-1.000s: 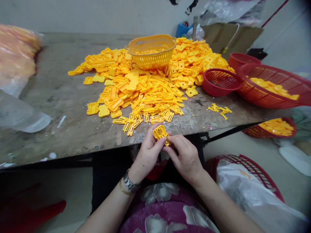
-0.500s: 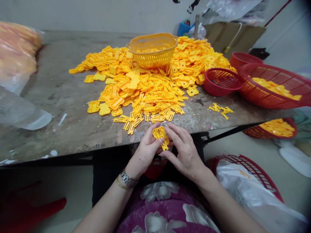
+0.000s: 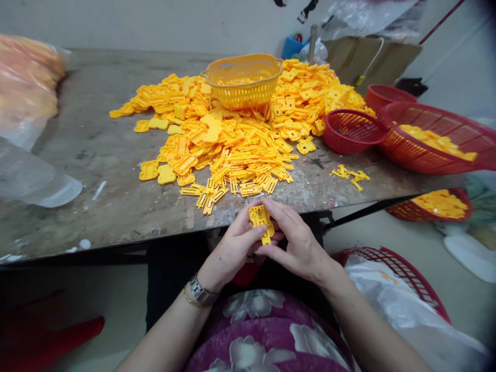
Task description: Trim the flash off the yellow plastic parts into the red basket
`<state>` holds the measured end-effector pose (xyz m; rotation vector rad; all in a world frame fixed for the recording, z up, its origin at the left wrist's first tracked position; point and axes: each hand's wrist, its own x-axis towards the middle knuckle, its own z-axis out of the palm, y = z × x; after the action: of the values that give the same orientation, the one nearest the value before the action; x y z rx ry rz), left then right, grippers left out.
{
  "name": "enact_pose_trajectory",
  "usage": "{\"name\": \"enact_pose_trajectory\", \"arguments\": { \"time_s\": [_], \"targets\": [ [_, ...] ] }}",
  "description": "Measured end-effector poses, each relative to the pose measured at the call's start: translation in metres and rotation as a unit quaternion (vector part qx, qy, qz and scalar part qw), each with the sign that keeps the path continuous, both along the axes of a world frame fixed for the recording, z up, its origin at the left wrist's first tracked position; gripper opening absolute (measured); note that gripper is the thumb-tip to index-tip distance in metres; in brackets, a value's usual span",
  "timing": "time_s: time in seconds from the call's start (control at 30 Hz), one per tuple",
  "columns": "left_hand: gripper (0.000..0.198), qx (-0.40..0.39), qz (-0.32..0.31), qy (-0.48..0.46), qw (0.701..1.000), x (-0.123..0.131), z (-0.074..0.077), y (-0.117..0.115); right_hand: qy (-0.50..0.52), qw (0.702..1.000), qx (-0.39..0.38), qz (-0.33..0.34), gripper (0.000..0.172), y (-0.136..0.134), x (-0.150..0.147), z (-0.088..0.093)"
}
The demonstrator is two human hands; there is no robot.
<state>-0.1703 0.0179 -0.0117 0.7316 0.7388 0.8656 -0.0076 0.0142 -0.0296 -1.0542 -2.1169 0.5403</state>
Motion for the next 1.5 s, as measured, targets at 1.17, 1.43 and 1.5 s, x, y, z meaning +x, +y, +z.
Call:
{"name": "enact_pose_trajectory", "arguments": {
  "time_s": [1.17, 1.43, 1.5],
  "targets": [
    [0.052, -0.029, 0.030, -0.026, 0.999, 0.007, 0.003, -0.006, 0.063, 0.998, -0.023, 0.013, 0.079, -0.005, -0.006, -0.008],
    [0.054, -0.080, 0.023, -0.025, 0.996, -0.001, 0.008, -0.001, 0.076, 0.996, -0.041, 0.011, 0.080, -0.005, 0.000, -0.001],
    [0.054, -0.084, 0.035, -0.024, 0.996, -0.003, 0.010, 0.000, 0.088, 0.995, -0.048, -0.011, 0.071, -0.003, 0.003, 0.000]
  ]
}}
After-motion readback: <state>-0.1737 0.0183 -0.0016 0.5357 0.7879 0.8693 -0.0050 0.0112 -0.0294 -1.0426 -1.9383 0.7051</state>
